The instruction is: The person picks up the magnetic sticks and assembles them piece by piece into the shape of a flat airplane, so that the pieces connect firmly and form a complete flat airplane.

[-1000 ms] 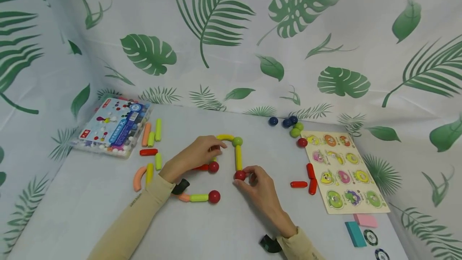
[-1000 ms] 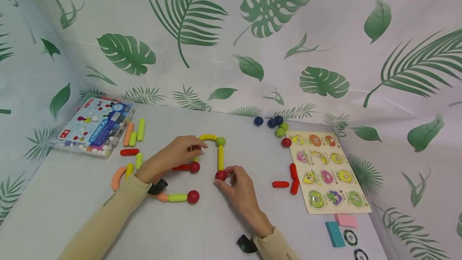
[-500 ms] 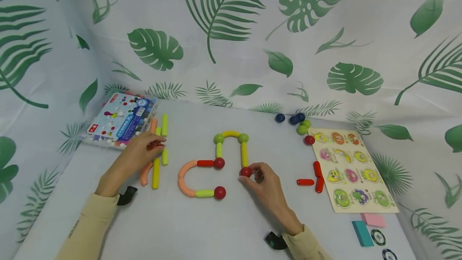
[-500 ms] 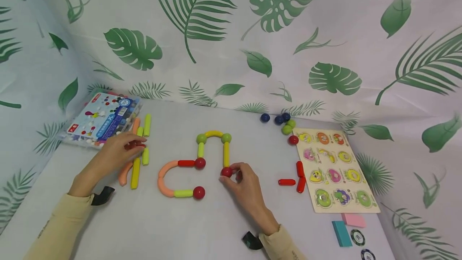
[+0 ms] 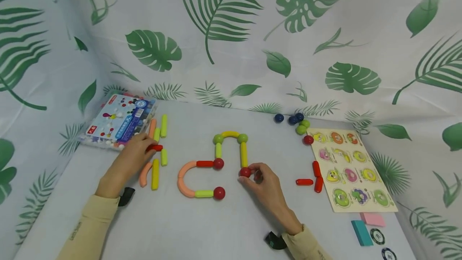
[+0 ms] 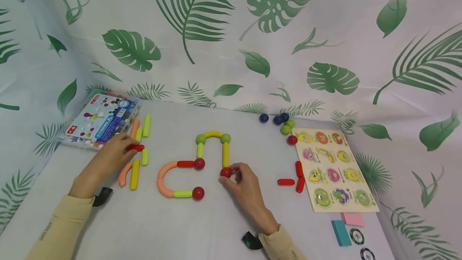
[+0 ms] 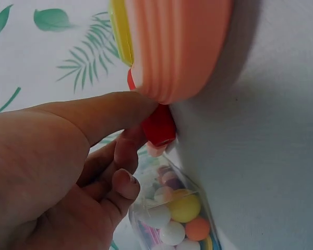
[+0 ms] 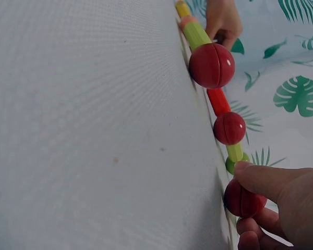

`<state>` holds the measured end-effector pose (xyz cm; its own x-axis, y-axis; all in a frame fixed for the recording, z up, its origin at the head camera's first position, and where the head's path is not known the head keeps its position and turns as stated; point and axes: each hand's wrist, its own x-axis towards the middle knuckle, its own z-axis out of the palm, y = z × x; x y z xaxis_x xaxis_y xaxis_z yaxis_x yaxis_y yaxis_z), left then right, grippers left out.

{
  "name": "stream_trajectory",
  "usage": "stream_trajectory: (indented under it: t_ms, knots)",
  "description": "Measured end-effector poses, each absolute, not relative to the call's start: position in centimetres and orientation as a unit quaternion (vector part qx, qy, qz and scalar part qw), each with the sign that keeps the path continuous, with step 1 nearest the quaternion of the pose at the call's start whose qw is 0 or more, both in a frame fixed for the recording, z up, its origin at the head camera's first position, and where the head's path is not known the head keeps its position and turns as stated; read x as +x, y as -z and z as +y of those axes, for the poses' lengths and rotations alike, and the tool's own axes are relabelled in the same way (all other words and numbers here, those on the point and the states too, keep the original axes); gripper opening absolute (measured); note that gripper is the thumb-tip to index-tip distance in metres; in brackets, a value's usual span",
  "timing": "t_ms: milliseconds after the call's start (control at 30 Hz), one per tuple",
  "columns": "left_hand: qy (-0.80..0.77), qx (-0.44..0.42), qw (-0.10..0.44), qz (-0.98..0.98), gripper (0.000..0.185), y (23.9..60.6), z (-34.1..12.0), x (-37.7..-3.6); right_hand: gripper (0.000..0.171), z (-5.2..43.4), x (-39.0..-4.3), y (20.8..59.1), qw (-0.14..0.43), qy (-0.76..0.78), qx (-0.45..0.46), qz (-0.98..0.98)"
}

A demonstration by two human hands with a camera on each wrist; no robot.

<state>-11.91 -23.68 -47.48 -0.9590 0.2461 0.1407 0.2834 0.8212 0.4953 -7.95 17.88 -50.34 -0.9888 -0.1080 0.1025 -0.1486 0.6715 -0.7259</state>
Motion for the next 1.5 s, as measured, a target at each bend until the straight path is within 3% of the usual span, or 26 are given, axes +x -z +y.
stream_trajectory:
  t_ms: [367, 667, 967, 1200, 1500]
  knots:
    - [0.278, -0.173, 0.039, -0.944, 0.021, 45.9, -21.3, -11.9, 0.039, 18.1, -8.1, 50.2, 0.024, -0.39, 0.078, -0.917]
    - [0.272, -0.302, 0.033, -0.913, 0.022, 43.8, -11.9, -12.7, 0.039, 18.3, -7.7, 50.2, 0.012, -0.391, 0.08, -0.917]
    - [0.249, -0.365, -0.046, -0.896, 0.015, 43.7, -4.6, -12.6, 0.039, 18.8, -7.9, 50.3, 0.03, -0.384, 0.104, -0.917]
    - [0.189, -0.353, -0.084, -0.912, 0.011, 44.2, -3.0, -12.6, 0.039, 18.9, -8.1, 50.2, 0.037, -0.383, 0.112, -0.916]
    - [0.185, -0.362, -0.068, -0.911, 0.008, 45.1, -2.7, -12.5, 0.04, 18.9, -8.2, 50.1, 0.032, -0.387, 0.112, -0.915]
